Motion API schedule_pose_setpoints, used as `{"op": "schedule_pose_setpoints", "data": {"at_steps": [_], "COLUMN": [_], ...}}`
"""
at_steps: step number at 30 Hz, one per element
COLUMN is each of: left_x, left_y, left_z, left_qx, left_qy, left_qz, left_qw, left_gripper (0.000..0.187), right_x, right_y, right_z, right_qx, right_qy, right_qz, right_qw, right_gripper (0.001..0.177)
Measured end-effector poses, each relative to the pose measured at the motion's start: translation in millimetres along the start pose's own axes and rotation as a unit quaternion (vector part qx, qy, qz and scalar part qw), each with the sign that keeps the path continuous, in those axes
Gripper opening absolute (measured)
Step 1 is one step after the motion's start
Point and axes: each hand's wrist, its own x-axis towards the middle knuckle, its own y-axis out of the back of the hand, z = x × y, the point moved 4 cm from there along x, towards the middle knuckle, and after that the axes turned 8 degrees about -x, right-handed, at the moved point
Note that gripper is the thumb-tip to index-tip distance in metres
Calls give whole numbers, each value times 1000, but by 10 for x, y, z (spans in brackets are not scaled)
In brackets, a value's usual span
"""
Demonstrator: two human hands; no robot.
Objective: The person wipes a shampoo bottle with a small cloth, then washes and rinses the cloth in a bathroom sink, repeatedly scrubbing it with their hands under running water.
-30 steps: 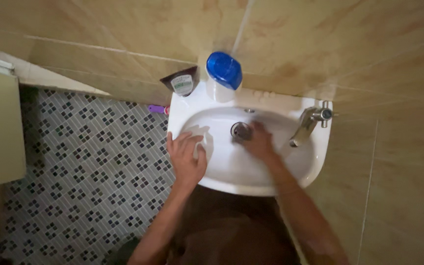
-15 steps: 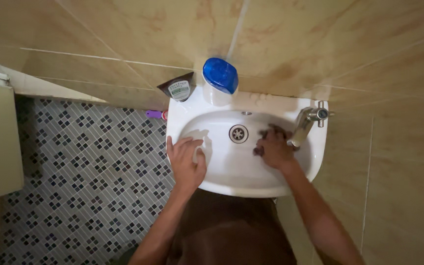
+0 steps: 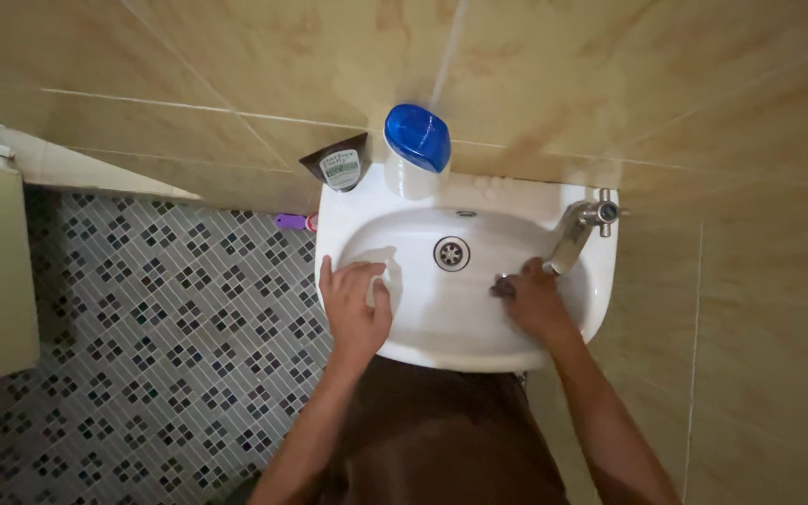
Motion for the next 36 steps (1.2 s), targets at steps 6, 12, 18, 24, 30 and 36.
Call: {"op": "schedule_pose_setpoints", "data": {"at_steps": [6, 12, 18, 24, 30, 36], "left_x": [16, -15, -15, -9, 4, 38], "left_y": [-17, -6, -15, -20, -50, 14], "left_z": [22, 41, 44, 36, 7, 57], "left_qx": [10, 4, -3, -2, 9, -13], "left_qy": [-2, -2, -2, 3, 15, 5], "left_qz": [-13, -6, -7, -16, -34, -15], "left_qw": [1000, 1000, 1000, 1000, 999, 1000], "left_gripper": [19, 17, 15, 15, 16, 16], "right_x": [-299, -220, -208, -298, -164, -99], "right_y": [-371, -378, -407, -229, -418, -313], "right_z": [-457, -58, -289, -560, -466, -492], "right_qx": [177, 46, 71, -15, -38, -134], "right_qy": [172, 323, 133, 113, 102, 58], "right_qz": [-173, 42, -8, -14, -92, -162], "right_qw": [953, 944, 989, 993, 990, 976], "right_gripper": [27, 28, 34, 39, 43, 45]}}
